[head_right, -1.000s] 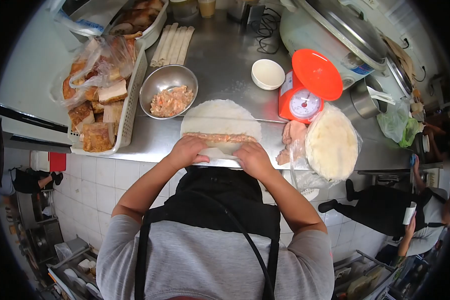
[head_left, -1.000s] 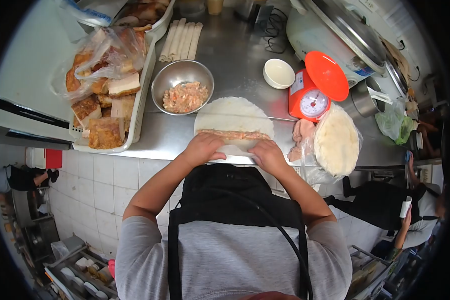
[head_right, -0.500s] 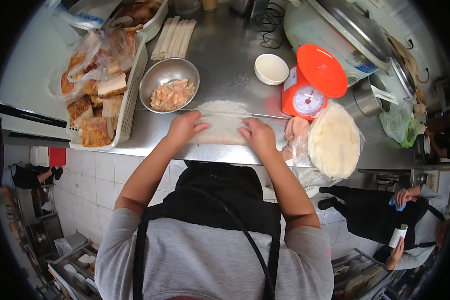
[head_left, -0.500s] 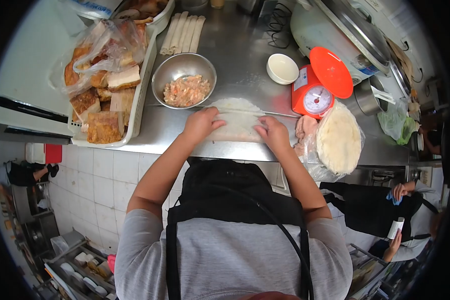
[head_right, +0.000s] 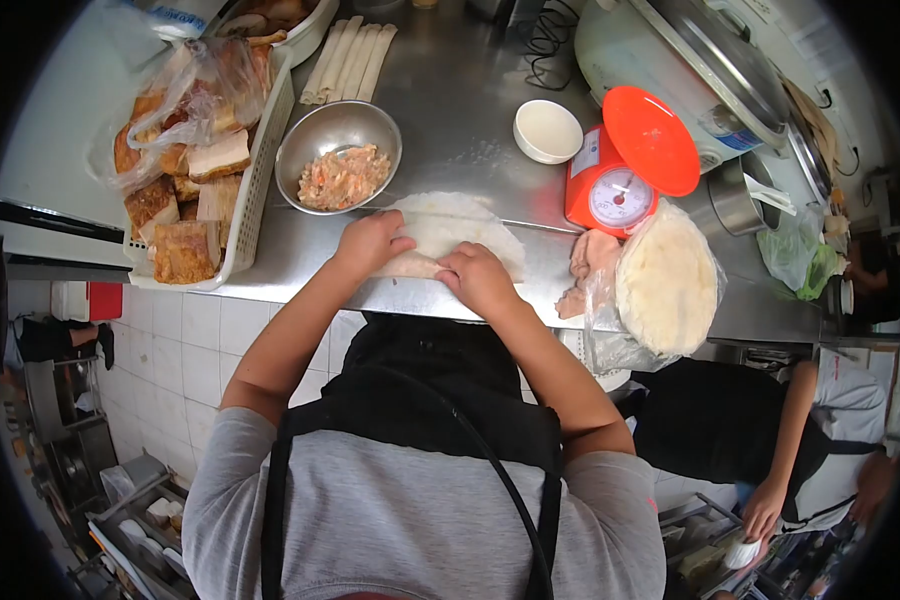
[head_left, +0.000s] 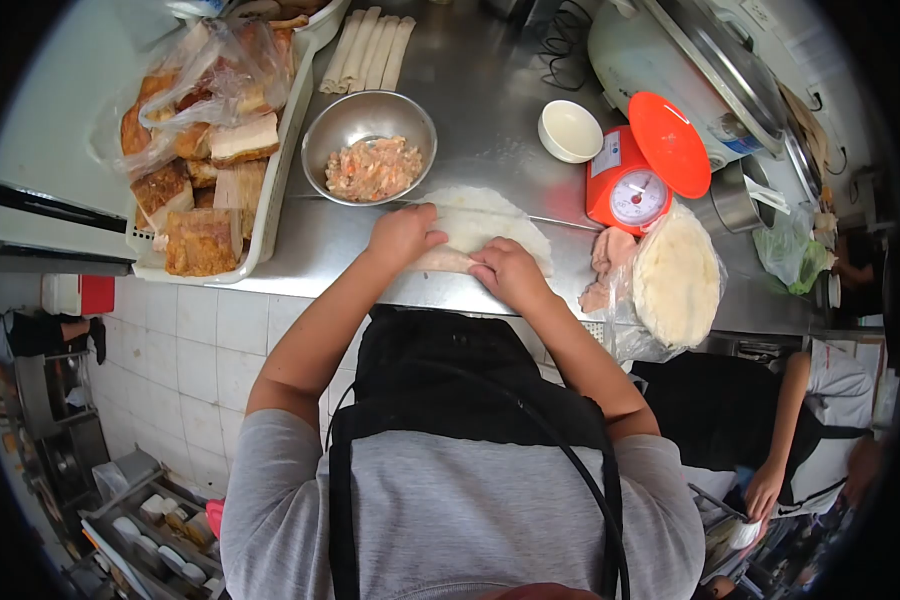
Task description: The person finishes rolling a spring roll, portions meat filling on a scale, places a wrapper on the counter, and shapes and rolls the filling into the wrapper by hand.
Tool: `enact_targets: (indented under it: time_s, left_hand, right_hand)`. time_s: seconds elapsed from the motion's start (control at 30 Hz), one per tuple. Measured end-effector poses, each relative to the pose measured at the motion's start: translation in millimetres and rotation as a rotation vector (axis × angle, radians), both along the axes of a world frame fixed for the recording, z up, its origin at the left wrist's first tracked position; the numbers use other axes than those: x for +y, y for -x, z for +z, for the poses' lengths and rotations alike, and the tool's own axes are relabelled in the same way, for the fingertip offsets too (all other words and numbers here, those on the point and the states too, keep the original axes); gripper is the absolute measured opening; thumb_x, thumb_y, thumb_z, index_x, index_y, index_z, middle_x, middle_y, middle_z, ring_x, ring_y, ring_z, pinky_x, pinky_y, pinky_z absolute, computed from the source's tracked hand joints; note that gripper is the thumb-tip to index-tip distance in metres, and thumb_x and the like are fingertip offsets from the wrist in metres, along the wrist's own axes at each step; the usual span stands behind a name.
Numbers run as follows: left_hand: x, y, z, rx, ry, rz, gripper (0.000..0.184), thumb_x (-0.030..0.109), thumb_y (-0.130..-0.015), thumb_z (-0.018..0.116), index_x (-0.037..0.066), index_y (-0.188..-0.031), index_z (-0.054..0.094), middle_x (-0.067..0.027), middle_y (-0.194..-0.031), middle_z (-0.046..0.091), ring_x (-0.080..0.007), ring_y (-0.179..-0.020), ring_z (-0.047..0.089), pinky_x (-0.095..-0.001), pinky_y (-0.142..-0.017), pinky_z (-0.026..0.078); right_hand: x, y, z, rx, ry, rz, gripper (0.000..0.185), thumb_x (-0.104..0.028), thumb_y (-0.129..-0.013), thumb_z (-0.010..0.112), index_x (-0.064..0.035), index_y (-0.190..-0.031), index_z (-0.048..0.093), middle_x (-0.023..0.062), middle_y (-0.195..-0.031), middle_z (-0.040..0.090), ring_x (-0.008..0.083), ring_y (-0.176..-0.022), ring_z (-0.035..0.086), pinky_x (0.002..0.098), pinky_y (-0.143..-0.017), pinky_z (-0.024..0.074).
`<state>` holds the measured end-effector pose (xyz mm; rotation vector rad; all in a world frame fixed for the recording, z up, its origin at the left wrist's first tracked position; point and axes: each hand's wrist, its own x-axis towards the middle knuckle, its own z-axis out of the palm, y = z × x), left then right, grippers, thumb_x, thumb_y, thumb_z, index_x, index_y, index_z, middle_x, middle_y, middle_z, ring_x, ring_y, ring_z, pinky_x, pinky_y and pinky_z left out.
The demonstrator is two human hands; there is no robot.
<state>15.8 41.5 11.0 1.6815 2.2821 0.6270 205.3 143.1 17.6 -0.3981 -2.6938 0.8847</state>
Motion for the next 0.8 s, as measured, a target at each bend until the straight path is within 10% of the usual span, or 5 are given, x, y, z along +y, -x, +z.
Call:
enact_targets:
  time_s: [0.8]
  left_hand:
    - [80, 19, -15, 0.181, -0.134, -0.444, 0.032, 0.036, -0.072, 0.064, 0.013, -0.092, 0.054, -0.0054, -0.093, 0.05, -0.0264, -0.093, 0.047, -0.0394, -0.078, 0.042]
  right_hand:
    - [-25, 29, 5, -0.015, -0.065, 0.039, 0.028, -0.019, -0.062, 0.072, -0.0075, -0.087, 0.063, 0.0097, -0.085, 0.057, 0.0277, -0.083, 0.054, 0.0362, -0.075, 0.0437]
